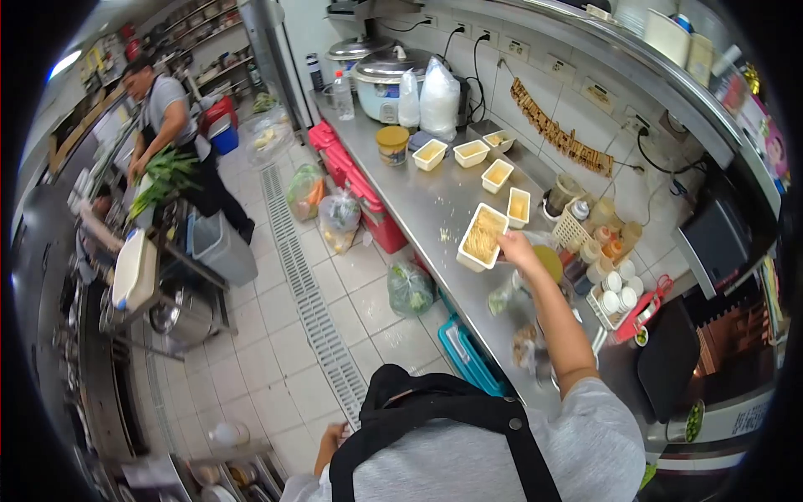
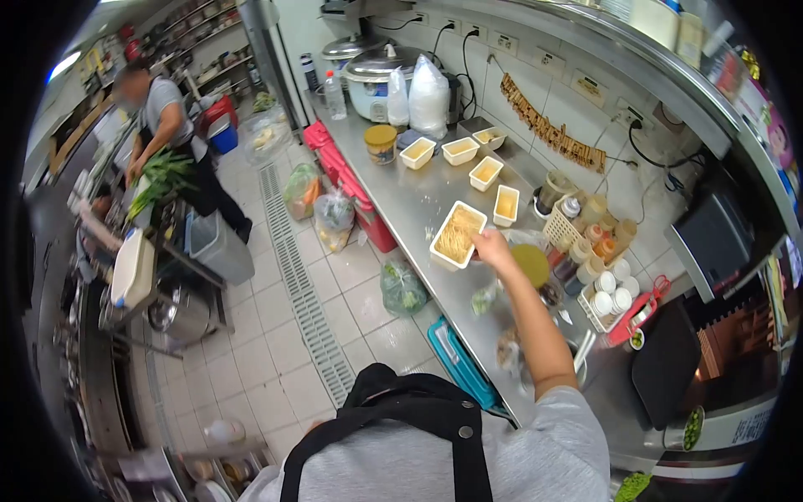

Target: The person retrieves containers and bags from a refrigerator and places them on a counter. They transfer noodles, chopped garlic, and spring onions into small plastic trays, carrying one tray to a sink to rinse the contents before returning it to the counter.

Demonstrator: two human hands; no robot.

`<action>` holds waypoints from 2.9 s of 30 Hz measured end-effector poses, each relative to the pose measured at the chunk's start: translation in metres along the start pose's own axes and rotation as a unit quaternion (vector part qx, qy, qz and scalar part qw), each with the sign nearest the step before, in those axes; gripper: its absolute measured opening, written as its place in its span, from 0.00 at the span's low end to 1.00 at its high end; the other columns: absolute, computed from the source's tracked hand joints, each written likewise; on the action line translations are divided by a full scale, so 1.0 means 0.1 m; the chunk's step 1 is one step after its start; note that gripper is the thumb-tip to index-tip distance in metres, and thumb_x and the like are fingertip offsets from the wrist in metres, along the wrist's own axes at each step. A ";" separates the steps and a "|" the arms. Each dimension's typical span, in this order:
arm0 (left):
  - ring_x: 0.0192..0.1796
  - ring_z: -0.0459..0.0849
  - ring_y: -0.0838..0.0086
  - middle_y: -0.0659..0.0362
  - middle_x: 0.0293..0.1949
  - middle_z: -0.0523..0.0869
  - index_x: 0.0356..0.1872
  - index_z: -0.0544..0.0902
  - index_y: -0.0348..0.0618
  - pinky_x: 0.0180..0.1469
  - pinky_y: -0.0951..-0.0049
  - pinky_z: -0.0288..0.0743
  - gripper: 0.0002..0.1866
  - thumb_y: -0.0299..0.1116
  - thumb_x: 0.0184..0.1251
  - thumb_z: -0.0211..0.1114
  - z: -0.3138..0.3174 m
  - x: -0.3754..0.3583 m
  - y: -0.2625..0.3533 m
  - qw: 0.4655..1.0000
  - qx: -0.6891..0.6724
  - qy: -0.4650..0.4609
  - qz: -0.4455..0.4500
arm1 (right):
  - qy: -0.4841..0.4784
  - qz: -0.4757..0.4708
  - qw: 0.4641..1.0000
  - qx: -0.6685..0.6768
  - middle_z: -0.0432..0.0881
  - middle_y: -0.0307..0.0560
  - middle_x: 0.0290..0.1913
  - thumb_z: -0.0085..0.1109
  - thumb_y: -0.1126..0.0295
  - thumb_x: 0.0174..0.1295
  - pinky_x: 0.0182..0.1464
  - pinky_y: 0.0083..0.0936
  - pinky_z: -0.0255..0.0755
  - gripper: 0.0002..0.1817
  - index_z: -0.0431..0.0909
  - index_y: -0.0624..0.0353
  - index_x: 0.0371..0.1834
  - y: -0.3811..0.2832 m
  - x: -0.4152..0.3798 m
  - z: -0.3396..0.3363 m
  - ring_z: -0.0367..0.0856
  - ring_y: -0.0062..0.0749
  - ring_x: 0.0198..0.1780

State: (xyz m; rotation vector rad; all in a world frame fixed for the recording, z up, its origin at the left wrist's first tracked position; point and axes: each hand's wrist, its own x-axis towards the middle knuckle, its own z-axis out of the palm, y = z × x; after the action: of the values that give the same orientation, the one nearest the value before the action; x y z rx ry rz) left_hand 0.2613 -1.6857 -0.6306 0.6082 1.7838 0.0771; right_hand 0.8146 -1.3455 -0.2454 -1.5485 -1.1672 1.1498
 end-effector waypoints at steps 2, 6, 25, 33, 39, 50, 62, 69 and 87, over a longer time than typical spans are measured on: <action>0.30 0.79 0.67 0.58 0.30 0.81 0.36 0.78 0.44 0.30 0.60 0.74 0.20 0.53 0.61 0.61 -0.27 0.01 0.10 0.997 -0.041 -0.012 -0.059 | 0.025 0.003 1.000 0.018 0.82 0.47 0.28 0.48 0.68 0.61 0.33 0.27 0.80 0.13 0.78 0.68 0.31 -0.03 0.69 -0.02 0.82 0.32 0.27; 0.33 0.80 0.66 0.58 0.30 0.80 0.37 0.77 0.46 0.33 0.58 0.74 0.19 0.52 0.61 0.60 -0.99 0.39 0.86 0.988 -0.109 -0.013 -0.106 | 0.064 -0.029 0.997 0.011 0.82 0.47 0.27 0.48 0.66 0.62 0.32 0.25 0.78 0.14 0.77 0.67 0.30 -0.23 1.97 -0.04 0.82 0.29 0.26; 0.52 0.75 0.59 0.50 0.52 0.75 0.63 0.63 0.46 0.53 0.60 0.73 0.36 0.49 0.56 0.68 -2.80 1.22 3.82 0.967 -0.231 0.075 -0.073 | 0.213 0.075 0.973 -0.034 0.81 0.50 0.31 0.47 0.65 0.63 0.34 0.26 0.79 0.15 0.76 0.70 0.35 0.06 5.70 -1.00 0.82 0.33 0.29; 0.50 0.76 0.59 0.50 0.50 0.75 0.60 0.65 0.44 0.50 0.60 0.74 0.34 0.49 0.57 0.66 -2.02 1.09 3.96 0.961 -0.220 0.075 -0.147 | 0.196 0.141 0.970 -0.041 0.79 0.54 0.34 0.46 0.71 0.61 0.27 0.28 0.80 0.14 0.73 0.69 0.46 0.22 6.24 -1.16 0.81 0.35 0.28; 0.49 0.77 0.60 0.50 0.49 0.76 0.58 0.66 0.43 0.48 0.60 0.75 0.32 0.48 0.58 0.65 -1.92 1.15 4.21 0.970 -0.188 0.080 -0.132 | 0.169 0.240 0.956 0.014 0.79 0.51 0.33 0.46 0.74 0.60 0.27 0.28 0.80 0.12 0.73 0.65 0.46 0.35 6.57 -1.20 0.81 0.34 0.28; 0.46 0.79 0.60 0.50 0.47 0.77 0.55 0.68 0.40 0.44 0.59 0.76 0.28 0.47 0.60 0.63 -1.99 1.08 4.22 0.972 -0.178 0.099 -0.119 | 0.173 0.300 0.863 -0.368 0.82 0.53 0.33 0.50 0.74 0.57 0.26 0.31 0.77 0.08 0.79 0.65 0.28 0.25 6.69 -0.97 0.82 0.38 0.27; 0.43 0.80 0.60 0.50 0.45 0.78 0.51 0.70 0.37 0.40 0.59 0.78 0.25 0.46 0.62 0.61 -2.02 0.98 3.99 0.975 -0.156 0.101 -0.117 | 0.243 0.330 0.854 -0.320 0.82 0.56 0.44 0.50 0.72 0.57 0.47 0.35 0.76 0.12 0.82 0.63 0.38 0.06 5.40 -1.21 0.82 0.43 0.48; 0.41 0.81 0.60 0.50 0.43 0.79 0.49 0.71 0.35 0.38 0.58 0.79 0.24 0.45 0.63 0.60 -2.14 0.86 3.65 0.979 -0.146 0.116 -0.087 | 0.320 0.268 0.873 -0.252 0.81 0.60 0.44 0.52 0.71 0.56 0.50 0.38 0.74 0.12 0.81 0.65 0.38 0.36 5.52 -1.05 0.80 0.49 0.49; 0.39 0.81 0.69 0.52 0.36 0.82 0.41 0.79 0.33 0.44 0.71 0.74 0.11 0.31 0.64 0.60 -0.59 0.27 7.33 0.799 0.152 -0.025 0.581 | 0.454 -0.072 0.886 -0.062 0.82 0.48 0.36 0.58 0.62 0.60 0.44 0.25 0.71 0.20 0.74 0.63 0.52 0.10 2.55 -0.29 0.80 0.31 0.39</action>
State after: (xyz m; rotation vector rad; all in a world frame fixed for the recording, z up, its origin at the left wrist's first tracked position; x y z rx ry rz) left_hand 0.4675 -1.0275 -0.3741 1.8546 1.1242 0.6095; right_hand 0.8797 -1.1013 -0.2928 -1.7509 -0.6829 0.1557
